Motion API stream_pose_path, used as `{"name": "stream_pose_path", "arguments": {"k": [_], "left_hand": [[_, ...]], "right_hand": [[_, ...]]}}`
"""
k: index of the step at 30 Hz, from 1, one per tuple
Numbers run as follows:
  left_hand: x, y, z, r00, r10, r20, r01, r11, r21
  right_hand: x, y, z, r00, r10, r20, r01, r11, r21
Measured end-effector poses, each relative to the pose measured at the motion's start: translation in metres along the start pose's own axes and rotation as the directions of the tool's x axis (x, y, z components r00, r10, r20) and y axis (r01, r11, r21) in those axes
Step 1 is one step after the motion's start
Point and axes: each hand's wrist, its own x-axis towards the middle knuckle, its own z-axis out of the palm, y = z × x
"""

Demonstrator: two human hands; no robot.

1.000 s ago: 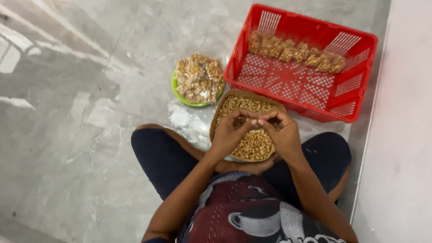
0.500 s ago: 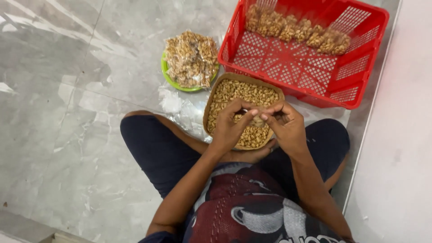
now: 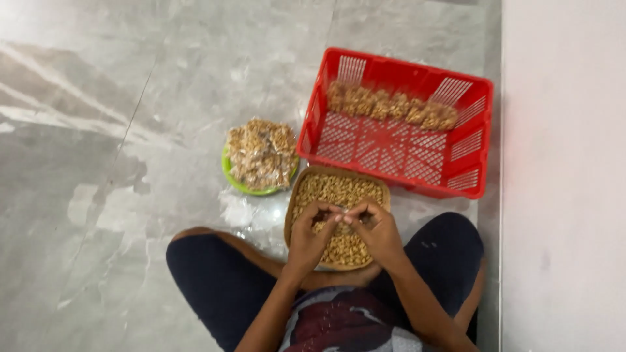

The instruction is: A person sitting on the floor sorts peanuts in a tray and places them into bags, which are then stored in a red crate.

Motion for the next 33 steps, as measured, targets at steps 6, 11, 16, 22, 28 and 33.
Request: {"name": "stream_pose_path", "arguments": {"k": [6, 11, 16, 22, 28, 33], "left_hand": [[0.009, -0.006, 0.001, 0.993, -0.058, 0.101, 0.060, 0.998, -0.021], [0.012, 0.000, 0.012, 0.991, -0.050, 0.126, 0.050, 0.999, -0.004], [0.009, -0.005, 0.020, 0.993, -0.061, 0.103, 0.070, 0.994, -0.081], [0.003, 0.005, 0.019, 0.994, -0.083, -0.068, 0.086, 0.995, 0.043], [-0.001, -0.002, 0.019, 0.957, -0.028, -0.289, 0.074, 0.986, 0.151], [-0.009, -0.003, 0.028, 0.994, 0.011, -0.109, 0.009, 0.985, 0.173]], "right_hand": [[0.003, -0.002, -0.011, 0.994, 0.096, 0.043, -0.099, 0.992, 0.078], [0.004, -0.015, -0.019, 0.978, 0.182, 0.105, -0.198, 0.967, 0.161], [0.005, -0.009, -0.025, 0.995, 0.080, 0.062, -0.090, 0.979, 0.185], [0.004, -0.004, -0.004, 0.996, 0.058, -0.073, -0.055, 0.997, 0.049], [-0.009, -0.002, 0.018, 0.997, -0.050, 0.054, 0.063, 0.954, -0.292], [-0.014, -0.003, 0.021, 0.998, -0.034, -0.055, 0.018, 0.966, -0.258]]}}
